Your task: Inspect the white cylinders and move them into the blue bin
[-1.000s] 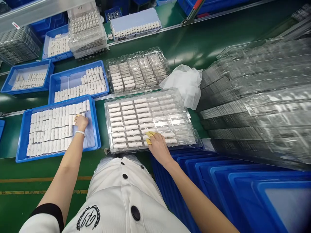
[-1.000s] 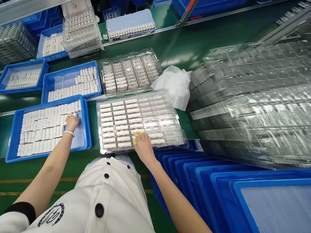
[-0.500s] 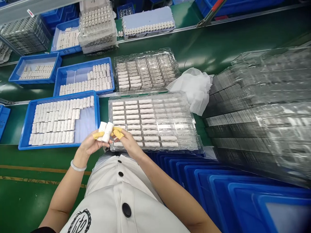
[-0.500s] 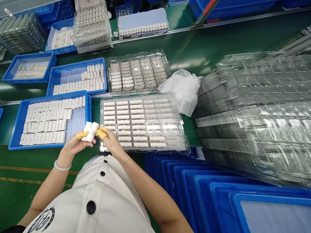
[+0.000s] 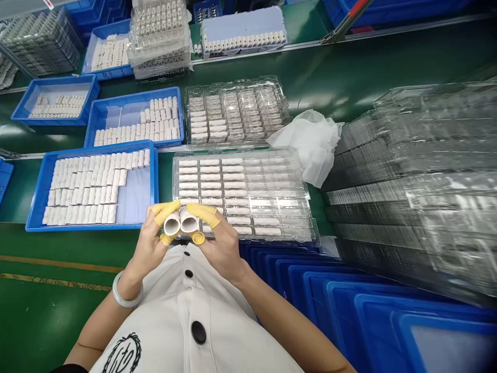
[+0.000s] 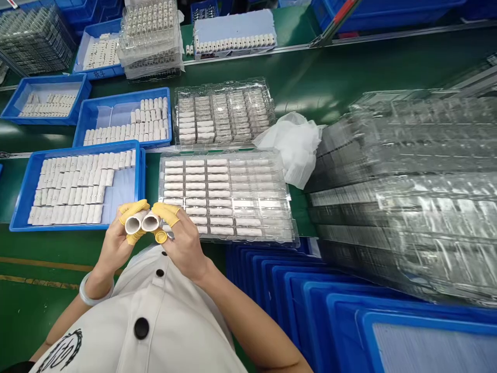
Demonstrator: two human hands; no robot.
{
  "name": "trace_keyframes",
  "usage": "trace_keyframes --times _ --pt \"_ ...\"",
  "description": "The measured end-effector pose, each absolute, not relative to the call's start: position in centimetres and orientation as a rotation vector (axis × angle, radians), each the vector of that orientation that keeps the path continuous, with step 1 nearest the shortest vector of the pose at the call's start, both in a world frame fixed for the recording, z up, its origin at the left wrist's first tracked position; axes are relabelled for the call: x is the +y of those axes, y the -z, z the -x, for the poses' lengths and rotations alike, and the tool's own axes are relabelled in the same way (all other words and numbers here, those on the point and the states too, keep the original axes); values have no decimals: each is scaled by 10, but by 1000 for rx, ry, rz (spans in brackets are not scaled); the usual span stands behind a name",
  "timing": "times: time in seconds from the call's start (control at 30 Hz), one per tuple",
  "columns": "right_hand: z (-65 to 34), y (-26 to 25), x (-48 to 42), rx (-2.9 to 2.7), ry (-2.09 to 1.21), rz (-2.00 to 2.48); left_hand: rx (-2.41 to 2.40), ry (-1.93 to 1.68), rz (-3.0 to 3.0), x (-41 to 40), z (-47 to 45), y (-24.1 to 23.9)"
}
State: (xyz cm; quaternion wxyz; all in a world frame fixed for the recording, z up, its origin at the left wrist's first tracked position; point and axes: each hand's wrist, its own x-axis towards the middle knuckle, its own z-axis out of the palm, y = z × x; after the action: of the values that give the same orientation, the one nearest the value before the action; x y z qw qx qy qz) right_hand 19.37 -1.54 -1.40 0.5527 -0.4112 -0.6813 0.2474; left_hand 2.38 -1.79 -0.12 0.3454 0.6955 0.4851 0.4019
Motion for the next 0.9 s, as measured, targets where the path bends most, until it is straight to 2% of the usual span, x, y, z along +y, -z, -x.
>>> trace_keyframes --times 0.43,0.63,0.77,0.9 --pt "-195 10 -12 -1613 -553 968 1292 -984 -2035 -15 -25 -9" --pt "-195 10 -12 -1606 -622 962 1326 -992 -1926 -15 -24 -11" --pt "-198 2 -10 -1469 -979 1056 1266 -1006 -1523 -14 -24 -16" --pt "-202 -8 -4 -920 -1815 982 1085 -956 -760 -11 -28 -22"
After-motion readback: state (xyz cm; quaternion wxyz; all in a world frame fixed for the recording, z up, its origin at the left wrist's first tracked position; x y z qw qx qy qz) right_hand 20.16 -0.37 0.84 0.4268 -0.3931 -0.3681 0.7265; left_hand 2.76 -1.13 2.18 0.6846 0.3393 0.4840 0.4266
